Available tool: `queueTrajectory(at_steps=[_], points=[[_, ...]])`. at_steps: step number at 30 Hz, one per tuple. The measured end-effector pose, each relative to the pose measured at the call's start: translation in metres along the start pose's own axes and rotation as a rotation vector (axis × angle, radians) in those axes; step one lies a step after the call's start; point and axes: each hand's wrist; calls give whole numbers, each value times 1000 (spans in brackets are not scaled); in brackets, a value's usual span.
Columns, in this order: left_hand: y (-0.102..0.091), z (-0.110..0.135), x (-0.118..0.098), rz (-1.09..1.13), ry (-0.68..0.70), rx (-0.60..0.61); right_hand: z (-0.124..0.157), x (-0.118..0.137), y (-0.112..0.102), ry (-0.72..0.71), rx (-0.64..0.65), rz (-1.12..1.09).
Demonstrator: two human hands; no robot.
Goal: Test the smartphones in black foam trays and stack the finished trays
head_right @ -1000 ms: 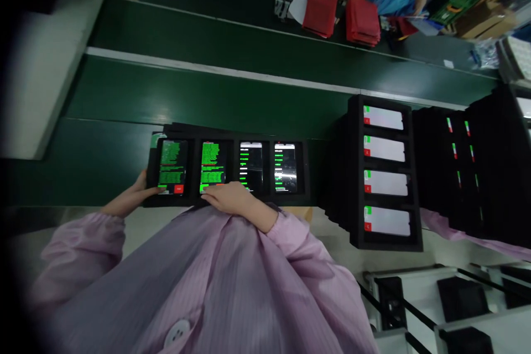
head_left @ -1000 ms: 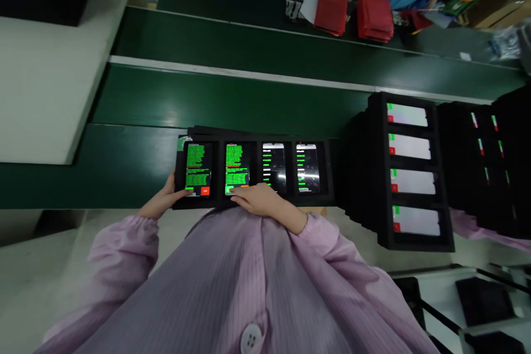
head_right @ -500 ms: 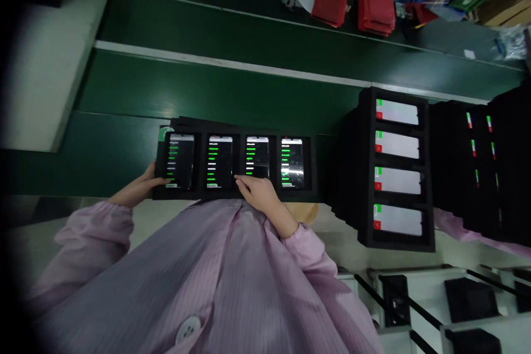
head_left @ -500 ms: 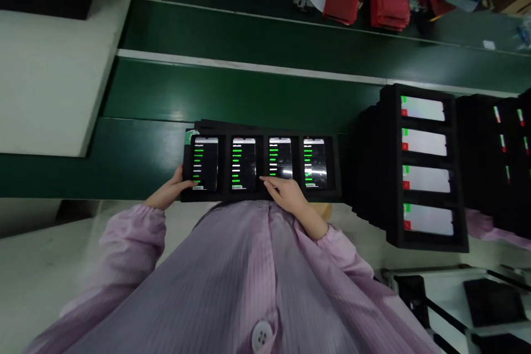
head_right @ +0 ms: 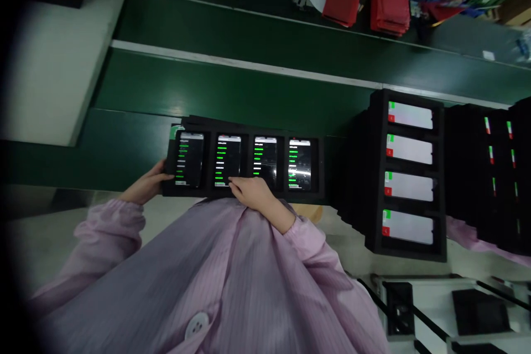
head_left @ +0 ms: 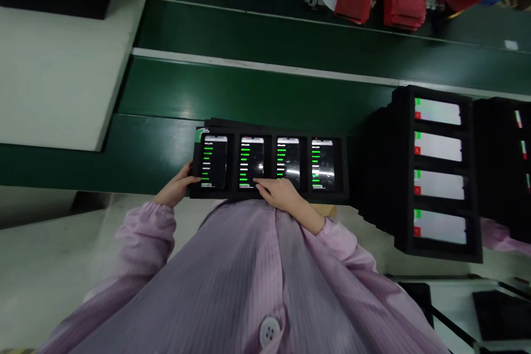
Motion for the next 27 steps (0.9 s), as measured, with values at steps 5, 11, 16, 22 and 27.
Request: queueTrajectory(at_steps=[5,11,16,22,27], points=[[5,1,1,-64,34,-23,9,-11,-10,29,-209,-178],[6,-1,2,-134,35,-38,40,-38,-33,245,-457,-159],[9,8,-9,-126,-24,-62,57,-47,-32,296,-396,-136],[11,14,-10,-139,16,-90,74,-53,-33,315,-457,-87],[18,23,-13,-163,138,-172,103,-72,-44,463,-674,-14]])
Point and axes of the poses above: each hand's wrist, its own z-axis away from the middle knuckle, its own y-axis out of the palm, x = y × z, and after that the axes turned 14 degrees about -x, right-handed
